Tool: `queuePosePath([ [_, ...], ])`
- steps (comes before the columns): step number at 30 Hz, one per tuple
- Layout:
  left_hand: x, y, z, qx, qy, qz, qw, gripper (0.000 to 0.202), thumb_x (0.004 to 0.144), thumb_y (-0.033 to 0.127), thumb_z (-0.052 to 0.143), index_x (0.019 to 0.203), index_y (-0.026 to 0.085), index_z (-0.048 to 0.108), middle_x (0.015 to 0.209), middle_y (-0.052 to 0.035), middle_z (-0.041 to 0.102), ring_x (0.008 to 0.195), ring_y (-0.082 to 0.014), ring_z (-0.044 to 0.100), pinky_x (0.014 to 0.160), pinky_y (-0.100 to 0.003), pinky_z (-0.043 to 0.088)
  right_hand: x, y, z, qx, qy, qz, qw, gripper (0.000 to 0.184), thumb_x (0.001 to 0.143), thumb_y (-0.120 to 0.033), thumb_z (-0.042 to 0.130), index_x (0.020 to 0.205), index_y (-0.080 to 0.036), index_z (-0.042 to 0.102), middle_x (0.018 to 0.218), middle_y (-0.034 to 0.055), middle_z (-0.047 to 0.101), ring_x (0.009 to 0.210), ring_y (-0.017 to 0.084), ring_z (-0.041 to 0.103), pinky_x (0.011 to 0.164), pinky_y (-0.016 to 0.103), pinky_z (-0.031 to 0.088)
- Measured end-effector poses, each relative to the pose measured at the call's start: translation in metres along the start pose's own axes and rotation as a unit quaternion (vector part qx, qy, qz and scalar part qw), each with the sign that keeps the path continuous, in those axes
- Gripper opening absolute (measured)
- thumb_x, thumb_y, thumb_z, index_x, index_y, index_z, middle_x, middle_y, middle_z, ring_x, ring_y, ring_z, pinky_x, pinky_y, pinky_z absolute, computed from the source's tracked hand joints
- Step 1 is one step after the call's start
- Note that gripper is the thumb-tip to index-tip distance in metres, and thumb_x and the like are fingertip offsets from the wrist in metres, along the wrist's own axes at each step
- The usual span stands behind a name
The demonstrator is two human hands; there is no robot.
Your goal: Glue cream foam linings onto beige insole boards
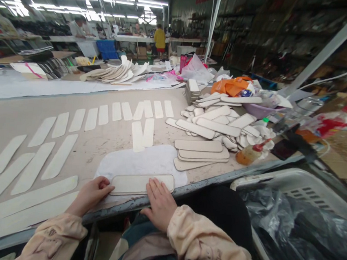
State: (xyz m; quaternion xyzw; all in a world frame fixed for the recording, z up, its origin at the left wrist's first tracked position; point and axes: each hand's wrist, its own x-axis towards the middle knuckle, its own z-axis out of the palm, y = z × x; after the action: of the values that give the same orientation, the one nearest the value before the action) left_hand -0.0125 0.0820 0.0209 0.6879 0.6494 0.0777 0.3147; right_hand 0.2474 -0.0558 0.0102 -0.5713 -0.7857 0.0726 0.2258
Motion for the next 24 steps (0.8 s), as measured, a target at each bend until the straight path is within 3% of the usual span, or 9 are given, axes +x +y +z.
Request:
queuePosePath([
  [6,-0.012,0.012,0.002,-0.035,0.041,0.009,0.998,0.030,0.064,0.044,0.061,0.078,0.018,0.056,0.055,0.0041,0.056,0.051,-0.0133,0.052,0.050,-0.024,0.035,-0.003,0.028,0.000,-0.047,-0.018,-0.016,0.999,0.069,0.084,-0.041,0.056,0.140,-0.010,0.031,0.147,0.0132,0.025,0.136,0.025,0.017,0.111,0.042,0.020],
  [10,-0.025,0.011,-0.004,-0.108,0.103,-0.005,0.989,0.029,0.074,0.039,0.052,0.092,0.016,0.056,0.057,0.0031,0.056,0.050,-0.0132,0.055,0.051,-0.025,0.042,-0.001,0.036,0.000,-0.066,-0.020,-0.039,0.997,0.067,0.085,-0.040,0.056,0.140,-0.009,0.031,0.147,0.0135,0.025,0.136,0.026,0.018,0.110,0.043,0.021],
  [13,-0.045,0.010,-0.008,-0.044,0.206,0.013,0.978,0.032,0.082,0.039,0.047,0.103,0.018,0.056,0.073,-0.0018,0.062,0.065,-0.0160,0.061,0.064,-0.030,0.048,0.000,0.045,-0.001,-0.069,-0.026,-0.058,0.996,0.066,0.086,-0.041,0.054,0.140,-0.010,0.032,0.147,0.0128,0.024,0.136,0.025,0.018,0.110,0.044,0.022],
  [15,-0.062,0.017,-0.001,0.016,0.254,0.090,0.963,0.032,0.085,0.037,0.045,0.109,0.019,0.056,0.093,-0.0073,0.064,0.087,-0.0194,0.062,0.080,-0.034,0.049,0.001,0.051,-0.003,-0.068,-0.031,-0.071,0.995,0.064,0.087,-0.041,0.051,0.140,-0.011,0.032,0.147,0.0115,0.026,0.136,0.025,0.019,0.110,0.044,0.022],
  [17,-0.078,0.033,0.017,0.061,0.236,0.198,0.949,0.036,0.088,0.034,0.042,0.118,0.018,0.053,0.117,-0.0120,0.059,0.112,-0.0223,0.054,0.095,-0.037,0.044,0.002,0.057,-0.004,-0.069,-0.038,-0.081,0.994,0.062,0.089,-0.040,0.049,0.141,-0.012,0.032,0.146,0.0107,0.026,0.135,0.024,0.021,0.110,0.044,0.022],
  [20,-0.091,0.065,0.054,0.134,0.140,0.315,0.929,0.050,0.090,0.038,0.040,0.133,0.013,0.040,0.140,-0.0152,0.040,0.134,-0.0261,0.031,0.106,-0.044,0.033,0.003,0.060,-0.004,-0.074,-0.040,-0.087,0.993,0.059,0.090,-0.041,0.048,0.140,-0.013,0.033,0.146,0.0104,0.027,0.135,0.024,0.023,0.109,0.045,0.024],
  [24,-0.083,0.091,0.088,0.207,0.088,0.325,0.919,0.069,0.088,0.053,0.036,0.140,0.008,0.028,0.147,-0.0188,0.025,0.138,-0.0293,0.019,0.108,-0.049,0.026,0.004,0.060,-0.005,-0.082,-0.040,-0.095,0.991,0.057,0.091,-0.040,0.046,0.139,-0.012,0.035,0.146,0.0102,0.028,0.134,0.024,0.023,0.108,0.045,0.025],
])
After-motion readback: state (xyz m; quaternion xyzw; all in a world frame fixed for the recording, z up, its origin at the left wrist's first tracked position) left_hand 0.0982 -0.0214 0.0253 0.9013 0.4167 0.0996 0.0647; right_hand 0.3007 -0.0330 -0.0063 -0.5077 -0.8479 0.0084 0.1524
